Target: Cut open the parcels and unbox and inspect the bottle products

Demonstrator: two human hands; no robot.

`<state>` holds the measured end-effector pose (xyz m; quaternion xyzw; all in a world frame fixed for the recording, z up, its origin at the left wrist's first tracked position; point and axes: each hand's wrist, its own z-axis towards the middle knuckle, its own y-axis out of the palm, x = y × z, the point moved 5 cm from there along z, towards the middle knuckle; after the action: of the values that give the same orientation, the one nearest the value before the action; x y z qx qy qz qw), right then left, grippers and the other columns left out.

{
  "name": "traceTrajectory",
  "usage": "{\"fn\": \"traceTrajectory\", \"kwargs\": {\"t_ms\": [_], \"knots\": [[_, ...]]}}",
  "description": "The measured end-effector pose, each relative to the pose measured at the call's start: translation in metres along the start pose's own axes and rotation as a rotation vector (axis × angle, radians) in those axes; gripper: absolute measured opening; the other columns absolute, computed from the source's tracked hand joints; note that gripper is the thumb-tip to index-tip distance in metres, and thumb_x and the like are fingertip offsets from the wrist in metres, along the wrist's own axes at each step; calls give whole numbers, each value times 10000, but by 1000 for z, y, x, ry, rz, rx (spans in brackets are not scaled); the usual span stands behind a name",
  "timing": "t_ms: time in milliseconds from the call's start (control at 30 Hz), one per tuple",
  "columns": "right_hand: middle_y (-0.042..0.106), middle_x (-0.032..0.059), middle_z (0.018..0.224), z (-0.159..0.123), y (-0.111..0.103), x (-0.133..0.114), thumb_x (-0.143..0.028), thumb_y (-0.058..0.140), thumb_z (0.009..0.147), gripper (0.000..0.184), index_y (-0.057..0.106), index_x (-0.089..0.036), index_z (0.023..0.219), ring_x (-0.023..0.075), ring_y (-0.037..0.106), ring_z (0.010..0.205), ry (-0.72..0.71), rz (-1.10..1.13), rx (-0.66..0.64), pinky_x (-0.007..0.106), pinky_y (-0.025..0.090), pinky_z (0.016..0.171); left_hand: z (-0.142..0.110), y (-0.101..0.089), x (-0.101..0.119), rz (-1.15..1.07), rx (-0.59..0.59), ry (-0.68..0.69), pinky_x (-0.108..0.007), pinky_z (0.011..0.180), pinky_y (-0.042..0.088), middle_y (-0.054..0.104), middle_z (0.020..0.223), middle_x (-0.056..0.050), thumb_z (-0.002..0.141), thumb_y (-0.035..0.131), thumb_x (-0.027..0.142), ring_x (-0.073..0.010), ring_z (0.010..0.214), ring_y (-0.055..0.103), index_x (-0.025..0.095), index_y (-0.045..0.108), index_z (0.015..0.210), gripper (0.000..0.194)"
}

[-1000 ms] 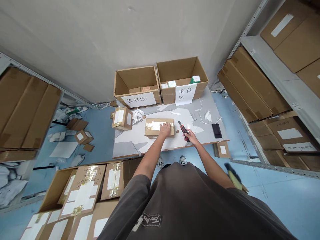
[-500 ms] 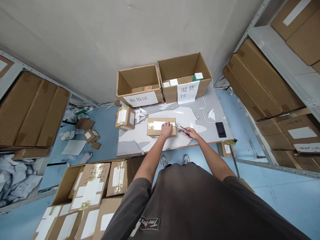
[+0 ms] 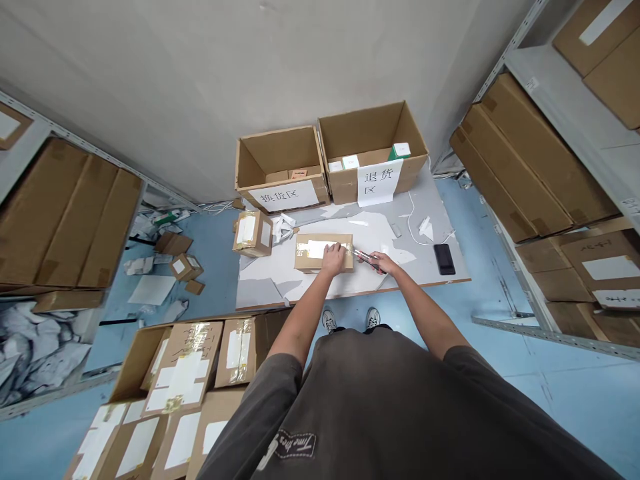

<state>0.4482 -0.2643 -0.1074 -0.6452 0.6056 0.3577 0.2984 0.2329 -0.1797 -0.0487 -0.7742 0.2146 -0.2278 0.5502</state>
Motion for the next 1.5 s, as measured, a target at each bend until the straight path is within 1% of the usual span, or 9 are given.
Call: {"fn": "traceTrajectory", "kwargs": {"t_ms": [233,533,833,1000,1133,1267,1400,1433,1500], "knots": [[613,-62,583,1,0,-1,-415,745,930,249,634,-216,1032,78,429,361,-4,-32,-36,185,306,354,-2,1,-3,-16,-20,18,-473,1301,222,414,1659,-202,730,883,412,-346,1481,473,211,531,1433,812],[602,-68,586,9,0,0,-436,763,911,292,614,-216,1031,79,412,363,-19,-58,-88,196,308,365,-4,0,-4,-18,-87,-10,-465,1236,321,371,1699,-213,765,840,322,-351,1551,387,195,484,1488,815],[609,-66,589,2,5,1,-496,789,864,357,615,-217,1003,79,401,373,-24,-18,-103,192,305,372,-9,-8,0,1,-82,18,-476,1202,330,427,1664,-206,752,868,373,-346,1521,424,219,485,1458,818],[614,-62,592,-5,8,-3,-478,776,863,349,621,-214,1030,81,403,378,-4,-24,-130,191,307,382,-9,-9,0,4,-68,39,-471,1187,342,448,1648,-202,770,836,320,-339,1512,433,224,484,1457,779],[608,-65,589,-12,14,0,-480,775,852,348,626,-218,1025,81,401,382,11,-29,-137,190,304,388,-7,-7,0,-4,-77,42,-485,1208,327,427,1659,-229,775,832,328,-362,1518,428,186,474,1477,801],[616,-69,612,-18,18,8,-543,767,826,410,615,-221,1028,78,395,383,11,-14,-121,195,298,396,-7,-2,-2,-2,-69,33,-483,1235,309,400,1683,-239,787,847,359,-364,1556,390,173,486,1478,802],[602,-76,608,-27,9,13,-601,770,800,468,599,-224,1019,79,404,377,-12,25,-18,205,292,399,-11,2,-8,-31,-60,55,-489,1269,283,356,1725,-214,754,908,443,-359,1605,323,200,433,1555,963],[605,-75,616,-30,5,13,-625,769,796,492,594,-227,1027,82,417,382,-32,43,26,209,295,401,-13,2,-10,-61,-49,63,-483,1270,292,358,1730,-198,786,884,486,-348,1610,318,217,408,1582,965],[623,-68,646,-36,-2,10,-680,771,782,556,585,-234,1055,93,455,402,-85,76,102,219,318,413,-14,-3,-16,-119,-9,59,-458,1253,335,419,1704,-163,913,759,514,-315,1584,370,245,402,1600,820]]}}
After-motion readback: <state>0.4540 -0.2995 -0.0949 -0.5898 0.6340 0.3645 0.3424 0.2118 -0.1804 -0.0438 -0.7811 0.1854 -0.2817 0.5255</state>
